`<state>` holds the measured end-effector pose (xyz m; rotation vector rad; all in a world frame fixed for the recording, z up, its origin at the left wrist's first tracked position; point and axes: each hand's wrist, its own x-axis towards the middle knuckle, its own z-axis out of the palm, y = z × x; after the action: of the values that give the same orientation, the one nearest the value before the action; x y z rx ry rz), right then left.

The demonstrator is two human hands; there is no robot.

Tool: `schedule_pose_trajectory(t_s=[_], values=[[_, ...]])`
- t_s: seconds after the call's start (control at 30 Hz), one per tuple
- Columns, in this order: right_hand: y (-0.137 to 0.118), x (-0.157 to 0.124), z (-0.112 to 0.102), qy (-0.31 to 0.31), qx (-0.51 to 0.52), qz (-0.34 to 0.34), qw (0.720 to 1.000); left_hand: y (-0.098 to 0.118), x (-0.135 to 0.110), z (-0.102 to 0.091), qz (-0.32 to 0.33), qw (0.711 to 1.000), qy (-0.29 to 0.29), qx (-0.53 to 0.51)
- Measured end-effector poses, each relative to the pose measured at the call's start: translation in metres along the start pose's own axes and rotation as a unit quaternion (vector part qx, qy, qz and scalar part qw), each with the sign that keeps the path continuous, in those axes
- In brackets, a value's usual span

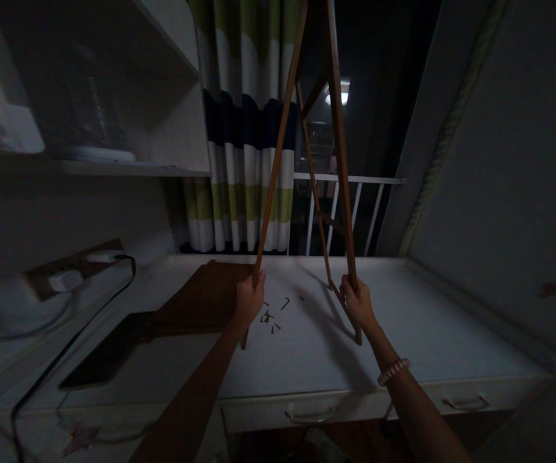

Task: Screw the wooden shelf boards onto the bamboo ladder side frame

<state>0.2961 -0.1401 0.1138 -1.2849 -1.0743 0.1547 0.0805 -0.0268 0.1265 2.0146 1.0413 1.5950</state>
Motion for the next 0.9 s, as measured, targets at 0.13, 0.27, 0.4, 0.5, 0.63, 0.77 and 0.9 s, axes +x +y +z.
schedule_pose_trajectory(t_s=[0.13, 0.27, 0.4, 0.5, 0.63, 0.77, 0.9], values=[[0.001, -0.002, 0.002, 0.004, 0.013, 0.001, 1.000, -0.004, 0.001, 0.001, 0.006, 1.000, 0.003, -0.004], [0.002, -0.002, 0.003, 0.010, 0.017, 0.008, 1.000, -0.005, 0.001, 0.001, 0.008, 1.000, -0.003, 0.005], [0.001, -0.001, 0.003, 0.017, 0.006, 0.000, 1.000, -0.003, 0.000, 0.002, 0.013, 1.000, 0.000, 0.013], [-0.001, 0.002, -0.008, 0.049, -0.049, -0.017, 0.997, -0.002, 0.000, 0.002, 0.017, 1.000, -0.001, 0.022], [-0.005, 0.009, -0.044, 0.112, -0.117, -0.011, 0.987, -0.002, 0.001, 0.001, 0.005, 1.000, -0.006, 0.019], [-0.012, 0.007, -0.080, 0.152, -0.067, 0.008, 0.986, -0.007, 0.003, 0.001, -0.014, 1.000, -0.002, 0.011], [-0.020, -0.003, -0.102, 0.165, 0.081, 0.040, 0.982, -0.014, 0.005, 0.000, -0.033, 0.999, 0.004, 0.006]])
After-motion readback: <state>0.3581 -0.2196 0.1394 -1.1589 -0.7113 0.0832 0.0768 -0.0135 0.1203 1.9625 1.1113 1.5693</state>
